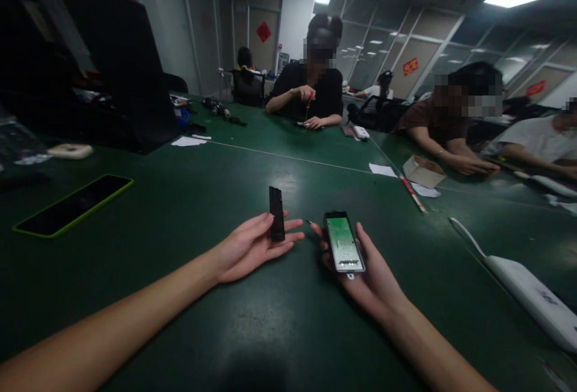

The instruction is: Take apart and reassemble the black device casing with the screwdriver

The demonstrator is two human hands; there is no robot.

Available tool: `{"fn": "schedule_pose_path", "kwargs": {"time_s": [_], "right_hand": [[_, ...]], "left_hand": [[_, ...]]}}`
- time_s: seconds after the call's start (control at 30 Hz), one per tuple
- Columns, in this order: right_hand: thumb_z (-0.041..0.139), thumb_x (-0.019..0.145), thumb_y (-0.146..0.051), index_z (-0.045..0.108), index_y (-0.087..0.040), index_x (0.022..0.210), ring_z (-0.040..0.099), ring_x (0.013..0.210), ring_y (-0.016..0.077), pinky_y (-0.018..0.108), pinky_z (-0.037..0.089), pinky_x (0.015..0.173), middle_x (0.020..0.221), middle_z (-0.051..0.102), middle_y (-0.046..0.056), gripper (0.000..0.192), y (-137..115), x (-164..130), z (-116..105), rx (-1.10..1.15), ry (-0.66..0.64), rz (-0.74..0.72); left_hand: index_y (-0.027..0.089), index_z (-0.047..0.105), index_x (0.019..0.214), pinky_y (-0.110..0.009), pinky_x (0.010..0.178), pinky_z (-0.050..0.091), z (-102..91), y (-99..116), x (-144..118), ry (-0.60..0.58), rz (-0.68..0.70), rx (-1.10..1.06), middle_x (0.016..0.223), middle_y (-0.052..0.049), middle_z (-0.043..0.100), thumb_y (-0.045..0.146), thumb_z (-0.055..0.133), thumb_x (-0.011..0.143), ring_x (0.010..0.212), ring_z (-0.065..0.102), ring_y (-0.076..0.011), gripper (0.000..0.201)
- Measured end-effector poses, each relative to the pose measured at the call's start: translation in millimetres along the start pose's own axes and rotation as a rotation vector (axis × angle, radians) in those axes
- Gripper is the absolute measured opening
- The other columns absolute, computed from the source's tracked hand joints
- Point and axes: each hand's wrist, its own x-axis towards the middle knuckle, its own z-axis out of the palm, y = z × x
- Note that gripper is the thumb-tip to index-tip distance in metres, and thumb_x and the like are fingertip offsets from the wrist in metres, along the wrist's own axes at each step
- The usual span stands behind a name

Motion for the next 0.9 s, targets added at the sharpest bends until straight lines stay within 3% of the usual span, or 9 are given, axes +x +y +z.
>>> {"fn": "schedule_pose_path", "kwargs": {"time_s": [0.2, 0.33, 0.47, 0.57, 0.73, 0.9], "right_hand": [[0.055, 0.088, -0.032, 0.062, -0.022, 0.112, 0.071, 0.091, 0.0216, 0.041, 0.058, 0.087, 0.117, 0.07, 0.009, 0.027, 1, -4, 6, 0.149, 0.052, 0.04], [0.055, 0.086, -0.032, 0.062, -0.023, 0.101, 0.071, 0.085, 0.0237, 0.043, 0.061, 0.078, 0.1, 0.073, 0.008, 0.019, 1, 4, 11, 0.188, 0.079, 0.04], [0.042, 0.092, -0.049, 0.063, -0.02, 0.108, 0.069, 0.095, 0.0273, 0.046, 0.058, 0.082, 0.104, 0.072, 0.011, 0.039, -3, 16, 15, 0.199, 0.096, -0.006], [0.036, 0.093, -0.048, 0.061, -0.018, 0.118, 0.068, 0.102, 0.0284, 0.047, 0.057, 0.086, 0.112, 0.07, 0.013, 0.046, -5, 17, 12, 0.147, 0.027, -0.035], [0.054, 0.09, -0.04, 0.048, -0.029, 0.137, 0.067, 0.106, 0.0265, 0.044, 0.056, 0.087, 0.126, 0.066, 0.008, 0.049, -9, 2, 10, -0.002, 0.028, -0.131], [0.068, 0.081, -0.035, 0.043, -0.028, 0.14, 0.058, 0.123, 0.0287, 0.047, 0.05, 0.1, 0.137, 0.059, 0.009, 0.064, -6, 0, 17, -0.006, 0.118, -0.206]], "left_hand": [[0.014, 0.058, 0.12, -0.038, 0.1, 0.048, 6.3, -16, 15, 0.079, 0.013, -0.02, 0.133, -0.018, 0.06, 0.028, 0.057, 0.095, 0.116, 0.064, -0.0247, 0.029], [0.014, 0.061, 0.119, -0.039, 0.101, 0.047, 12.3, -26, 24, 0.033, -0.007, -0.016, 0.132, -0.018, 0.061, 0.031, 0.058, 0.094, 0.114, 0.065, -0.0253, 0.03], [0.015, 0.063, 0.116, -0.038, 0.099, 0.048, 14.2, -24, 24, 0.041, 0.001, -0.037, 0.13, -0.016, 0.063, 0.034, 0.057, 0.095, 0.116, 0.064, -0.0245, 0.029], [0.014, 0.065, 0.115, -0.039, 0.099, 0.048, 13.6, -20, 21, 0.049, -0.017, -0.049, 0.128, -0.015, 0.064, 0.034, 0.056, 0.095, 0.115, 0.064, -0.0247, 0.029], [0.015, 0.064, 0.118, -0.045, 0.106, 0.043, 12.6, -22, 17, -0.002, -0.026, -0.031, 0.13, -0.017, 0.063, 0.029, 0.062, 0.092, 0.118, 0.062, -0.0268, 0.029], [0.015, 0.065, 0.116, -0.038, 0.101, 0.047, 10.9, -26, 17, -0.001, 0.013, 0.023, 0.124, -0.015, 0.066, 0.02, 0.067, 0.088, 0.109, 0.066, -0.0218, 0.029]]}}
